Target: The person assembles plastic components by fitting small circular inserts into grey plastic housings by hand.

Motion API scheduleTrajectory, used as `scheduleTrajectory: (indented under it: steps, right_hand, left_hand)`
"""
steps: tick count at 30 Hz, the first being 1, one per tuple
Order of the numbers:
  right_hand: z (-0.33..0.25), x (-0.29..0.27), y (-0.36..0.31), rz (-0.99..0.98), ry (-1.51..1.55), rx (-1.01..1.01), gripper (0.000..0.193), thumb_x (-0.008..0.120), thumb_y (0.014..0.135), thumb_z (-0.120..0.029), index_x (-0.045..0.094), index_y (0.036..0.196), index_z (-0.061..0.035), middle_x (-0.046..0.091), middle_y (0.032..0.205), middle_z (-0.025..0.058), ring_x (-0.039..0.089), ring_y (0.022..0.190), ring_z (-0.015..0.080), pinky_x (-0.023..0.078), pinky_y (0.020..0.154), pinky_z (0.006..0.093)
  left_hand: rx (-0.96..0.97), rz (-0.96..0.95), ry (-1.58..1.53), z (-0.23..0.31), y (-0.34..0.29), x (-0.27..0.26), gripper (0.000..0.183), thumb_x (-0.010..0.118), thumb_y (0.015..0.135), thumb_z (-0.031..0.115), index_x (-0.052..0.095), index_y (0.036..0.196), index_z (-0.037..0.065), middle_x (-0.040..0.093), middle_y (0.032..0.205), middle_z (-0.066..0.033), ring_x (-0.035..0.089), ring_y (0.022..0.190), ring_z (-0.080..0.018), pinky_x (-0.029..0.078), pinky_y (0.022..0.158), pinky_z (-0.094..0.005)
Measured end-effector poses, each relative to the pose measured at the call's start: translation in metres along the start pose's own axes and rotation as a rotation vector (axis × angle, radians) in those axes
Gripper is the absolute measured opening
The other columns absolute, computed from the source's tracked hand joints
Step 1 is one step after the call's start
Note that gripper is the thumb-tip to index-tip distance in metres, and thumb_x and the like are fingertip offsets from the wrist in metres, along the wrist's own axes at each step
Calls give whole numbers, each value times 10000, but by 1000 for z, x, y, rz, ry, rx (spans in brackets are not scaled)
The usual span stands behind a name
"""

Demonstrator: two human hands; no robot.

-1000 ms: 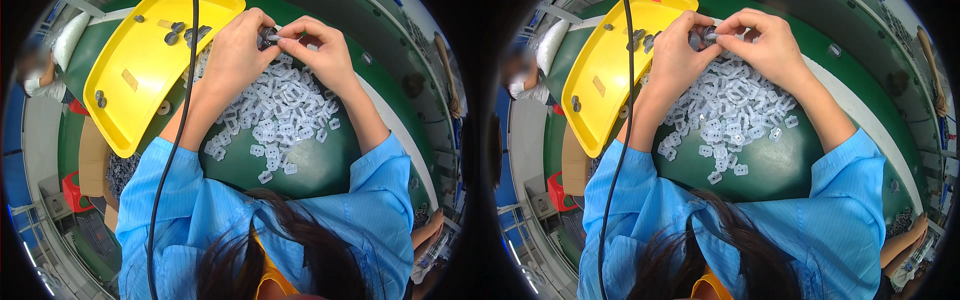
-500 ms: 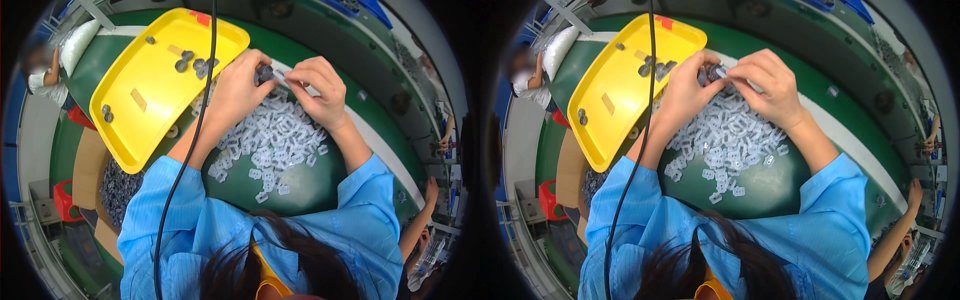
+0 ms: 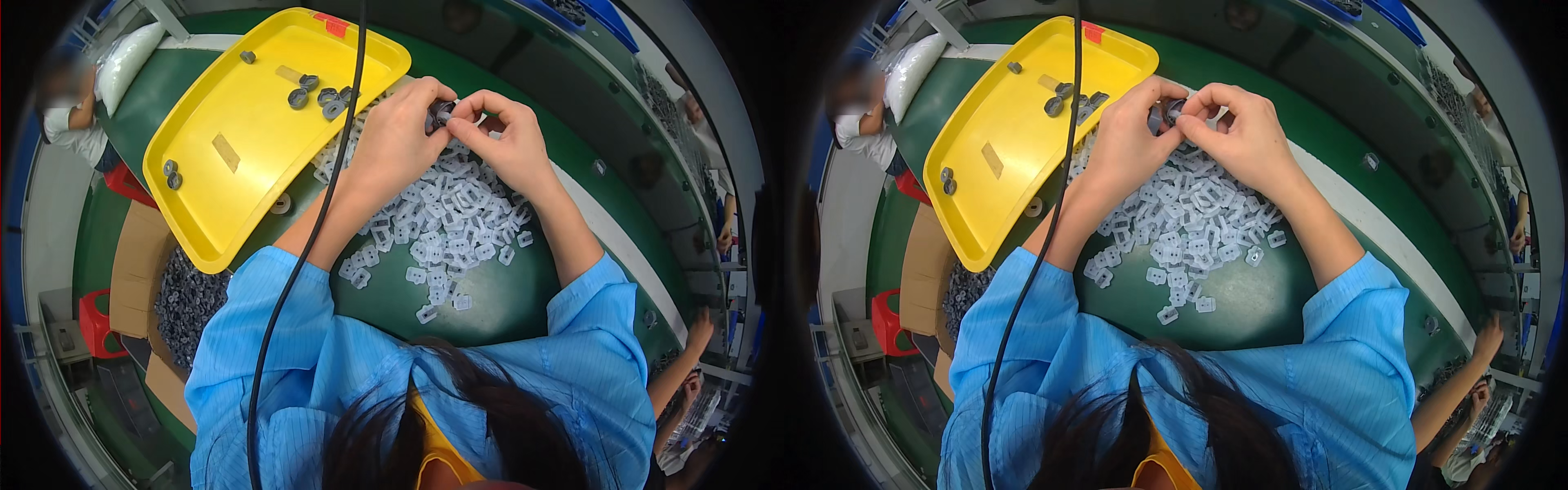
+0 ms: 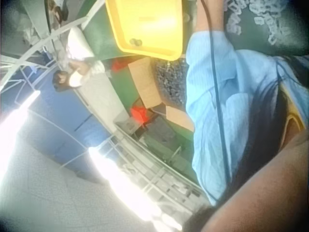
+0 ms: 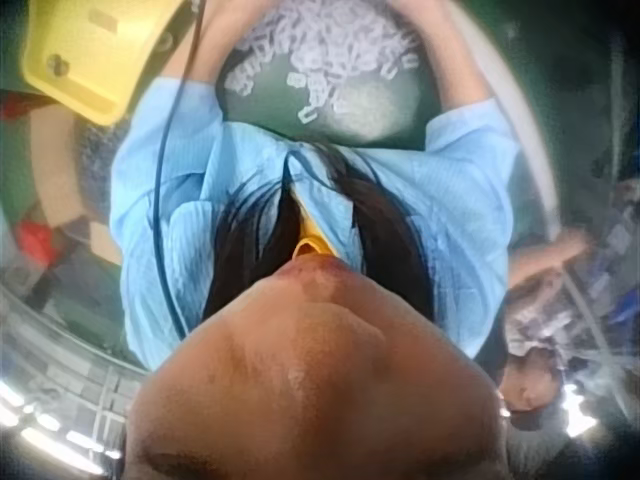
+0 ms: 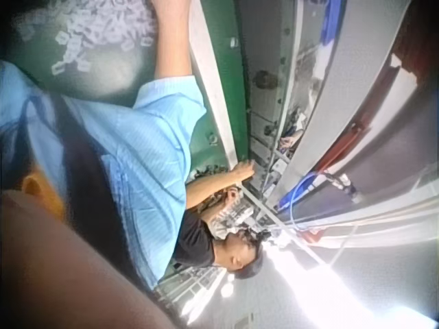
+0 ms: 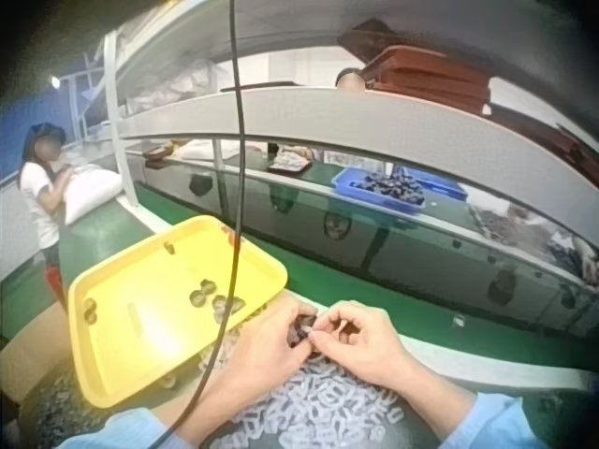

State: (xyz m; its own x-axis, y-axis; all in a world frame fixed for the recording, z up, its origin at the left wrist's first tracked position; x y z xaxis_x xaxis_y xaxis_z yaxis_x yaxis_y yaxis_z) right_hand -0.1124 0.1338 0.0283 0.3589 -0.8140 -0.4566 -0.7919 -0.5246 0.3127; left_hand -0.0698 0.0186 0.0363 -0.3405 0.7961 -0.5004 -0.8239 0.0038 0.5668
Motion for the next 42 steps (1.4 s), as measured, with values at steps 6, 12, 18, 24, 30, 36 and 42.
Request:
scheduleTrajectory:
  steps: [6,12,18,24,30,36,42]
  right_hand:
    - [-6,1,0,3,-70,-38,198,709,747,-165,718,896,-36,660,737,37,542,564,107,438,547,252]
    - [-1,-3,-1,14,-44,25,179,701,762,-185,727,870,-45,687,737,58,581,609,117,462,588,261]
    - [17,-12,3,124,52,24,185,709,759,-205,732,847,-43,671,699,37,572,641,87,452,609,243]
    - [-7,-9,-4,167,-225,-171,165,708,734,-203,718,803,-53,649,698,65,592,659,168,470,614,276]
    - [-25,-17,-9,290,-375,-352,149,705,755,-162,692,838,-40,665,780,69,609,691,156,488,628,276]
    - [36,3,-2,-171,503,276,245,709,800,-156,643,964,13,666,812,59,602,661,89,487,624,196]
    - [45,11,-5,-291,542,410,196,685,801,-137,657,936,3,642,765,45,590,643,80,484,625,198]
  left_hand:
    - [121,12,115,4,-2,3,294,686,709,34,548,968,48,619,884,-103,626,800,-299,507,673,-372]
    - [111,15,136,8,-2,3,285,702,705,56,558,951,44,618,863,-107,622,776,-287,502,665,-362]
    - [-21,26,21,1,-2,2,300,756,692,67,609,951,26,614,753,-47,573,622,-133,490,599,-255]
    - [32,58,80,2,-5,2,304,765,704,88,614,961,24,656,810,-63,615,672,-142,501,638,-266]
    - [11,48,-25,2,-1,5,331,774,689,86,625,977,25,661,859,-71,625,709,-169,502,668,-273]
    - [175,-6,-33,23,-3,7,330,786,653,45,637,947,35,589,894,-65,587,667,-159,493,621,-268]
    - [240,-135,10,24,-2,13,327,783,654,34,637,946,25,550,898,-71,582,670,-164,491,598,-270]
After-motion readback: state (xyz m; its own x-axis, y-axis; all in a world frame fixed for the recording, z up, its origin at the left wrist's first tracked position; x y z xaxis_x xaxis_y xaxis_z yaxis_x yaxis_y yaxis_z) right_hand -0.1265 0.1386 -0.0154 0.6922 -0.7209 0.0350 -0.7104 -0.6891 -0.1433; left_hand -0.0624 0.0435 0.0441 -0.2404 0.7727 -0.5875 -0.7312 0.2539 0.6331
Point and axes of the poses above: each hand's wrist, its own y-axis towards the middle knuckle, its own x-axis out of the palm, z = x × y, the point moved 9 cm from there along y, towards the middle knuckle
